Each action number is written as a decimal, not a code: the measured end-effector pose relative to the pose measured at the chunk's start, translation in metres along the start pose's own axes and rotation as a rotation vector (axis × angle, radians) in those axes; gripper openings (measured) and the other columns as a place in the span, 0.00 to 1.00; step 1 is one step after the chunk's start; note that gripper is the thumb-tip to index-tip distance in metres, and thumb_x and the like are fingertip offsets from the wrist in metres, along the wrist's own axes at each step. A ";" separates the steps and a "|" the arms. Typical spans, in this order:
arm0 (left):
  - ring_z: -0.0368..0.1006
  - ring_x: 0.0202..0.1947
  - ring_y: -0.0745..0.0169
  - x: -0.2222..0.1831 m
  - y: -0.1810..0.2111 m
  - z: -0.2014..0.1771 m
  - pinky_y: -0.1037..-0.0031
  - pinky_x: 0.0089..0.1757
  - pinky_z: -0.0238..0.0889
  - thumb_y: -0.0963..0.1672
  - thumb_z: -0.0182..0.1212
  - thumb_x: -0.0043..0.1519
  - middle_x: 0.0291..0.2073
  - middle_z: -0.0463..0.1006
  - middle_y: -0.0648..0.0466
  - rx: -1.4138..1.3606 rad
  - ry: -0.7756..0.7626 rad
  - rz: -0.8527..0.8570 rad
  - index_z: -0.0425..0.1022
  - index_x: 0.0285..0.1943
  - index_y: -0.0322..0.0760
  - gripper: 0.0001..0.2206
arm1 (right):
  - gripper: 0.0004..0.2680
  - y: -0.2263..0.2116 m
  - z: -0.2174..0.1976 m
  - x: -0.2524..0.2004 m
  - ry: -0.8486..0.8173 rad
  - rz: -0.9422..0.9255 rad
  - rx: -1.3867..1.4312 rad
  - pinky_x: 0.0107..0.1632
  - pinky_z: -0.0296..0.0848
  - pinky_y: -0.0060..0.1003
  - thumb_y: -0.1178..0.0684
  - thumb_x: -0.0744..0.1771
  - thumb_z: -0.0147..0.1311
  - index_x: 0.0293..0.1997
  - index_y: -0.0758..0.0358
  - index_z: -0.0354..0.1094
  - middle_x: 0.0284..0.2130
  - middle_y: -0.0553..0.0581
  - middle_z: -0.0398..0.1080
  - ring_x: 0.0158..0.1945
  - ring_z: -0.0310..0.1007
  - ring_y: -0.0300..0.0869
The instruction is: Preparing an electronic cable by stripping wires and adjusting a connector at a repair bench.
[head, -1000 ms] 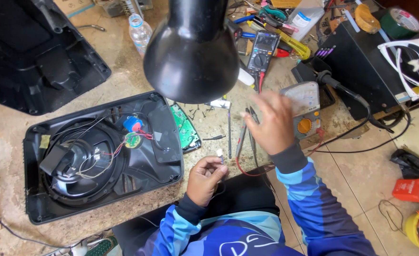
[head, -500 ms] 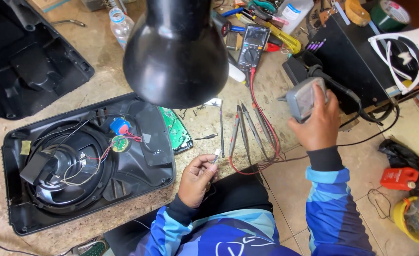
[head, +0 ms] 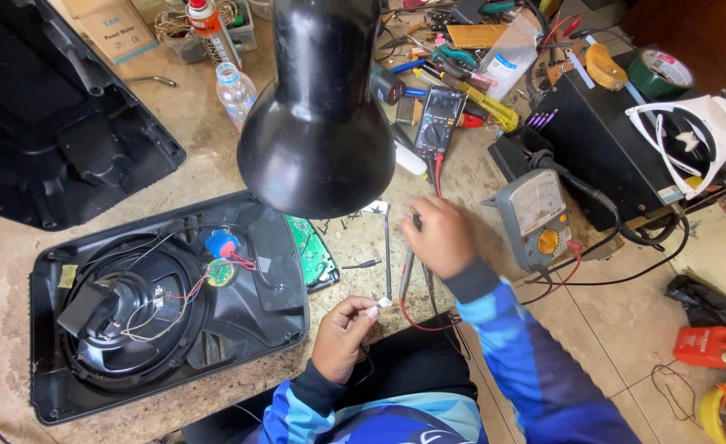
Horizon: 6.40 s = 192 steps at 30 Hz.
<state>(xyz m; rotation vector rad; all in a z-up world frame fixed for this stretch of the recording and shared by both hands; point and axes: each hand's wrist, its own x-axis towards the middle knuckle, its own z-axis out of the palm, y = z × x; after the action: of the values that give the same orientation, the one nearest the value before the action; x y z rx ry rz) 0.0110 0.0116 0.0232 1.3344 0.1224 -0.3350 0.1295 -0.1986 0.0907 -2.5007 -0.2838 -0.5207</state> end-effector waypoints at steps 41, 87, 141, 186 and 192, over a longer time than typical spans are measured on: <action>0.69 0.23 0.73 0.003 -0.024 0.000 0.85 0.28 0.61 0.42 0.64 0.63 0.22 0.72 0.54 -0.302 -0.042 -0.102 0.79 0.49 0.30 0.09 | 0.10 -0.010 -0.068 -0.039 -0.174 0.776 1.457 0.57 0.66 0.44 0.44 0.72 0.46 0.32 0.51 0.65 0.44 0.49 0.75 0.55 0.72 0.44; 0.80 0.33 0.64 0.017 -0.004 0.001 0.62 0.43 0.81 0.43 0.62 0.64 0.27 0.74 0.56 -0.843 -0.030 -0.368 0.76 0.51 0.34 0.09 | 0.28 0.003 -0.029 -0.154 -0.564 0.636 1.216 0.59 0.67 0.53 0.54 0.58 0.55 0.67 0.70 0.59 0.48 0.71 0.72 0.48 0.74 0.54; 0.74 0.24 0.67 0.037 -0.007 0.033 0.81 0.20 0.63 0.46 0.64 0.66 0.28 0.75 0.52 -0.149 -0.026 -0.115 0.80 0.50 0.34 0.11 | 0.31 0.003 -0.060 -0.100 -0.733 0.562 0.879 0.28 0.68 0.34 0.55 0.63 0.53 0.75 0.73 0.44 0.35 0.61 0.63 0.29 0.66 0.39; 0.79 0.46 0.60 -0.014 0.007 0.013 0.74 0.42 0.76 0.43 0.60 0.66 0.45 0.77 0.48 -0.509 -0.104 -0.191 0.70 0.64 0.30 0.18 | 0.03 -0.042 -0.017 -0.081 -0.417 0.379 0.814 0.38 0.77 0.36 0.60 0.67 0.60 0.41 0.69 0.76 0.33 0.60 0.76 0.38 0.75 0.39; 0.82 0.43 0.60 -0.025 0.001 0.002 0.78 0.41 0.75 0.42 0.64 0.65 0.44 0.83 0.46 -0.144 -0.155 -0.167 0.79 0.57 0.29 0.13 | 0.04 -0.014 -0.007 -0.090 -0.254 0.693 1.174 0.40 0.79 0.32 0.59 0.70 0.52 0.48 0.68 0.68 0.34 0.63 0.77 0.38 0.80 0.43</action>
<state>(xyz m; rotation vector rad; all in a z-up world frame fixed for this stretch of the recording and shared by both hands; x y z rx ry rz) -0.0123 0.0143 0.0311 1.1541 0.1261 -0.5600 0.0423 -0.1990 0.0647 -1.3481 0.1701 0.2323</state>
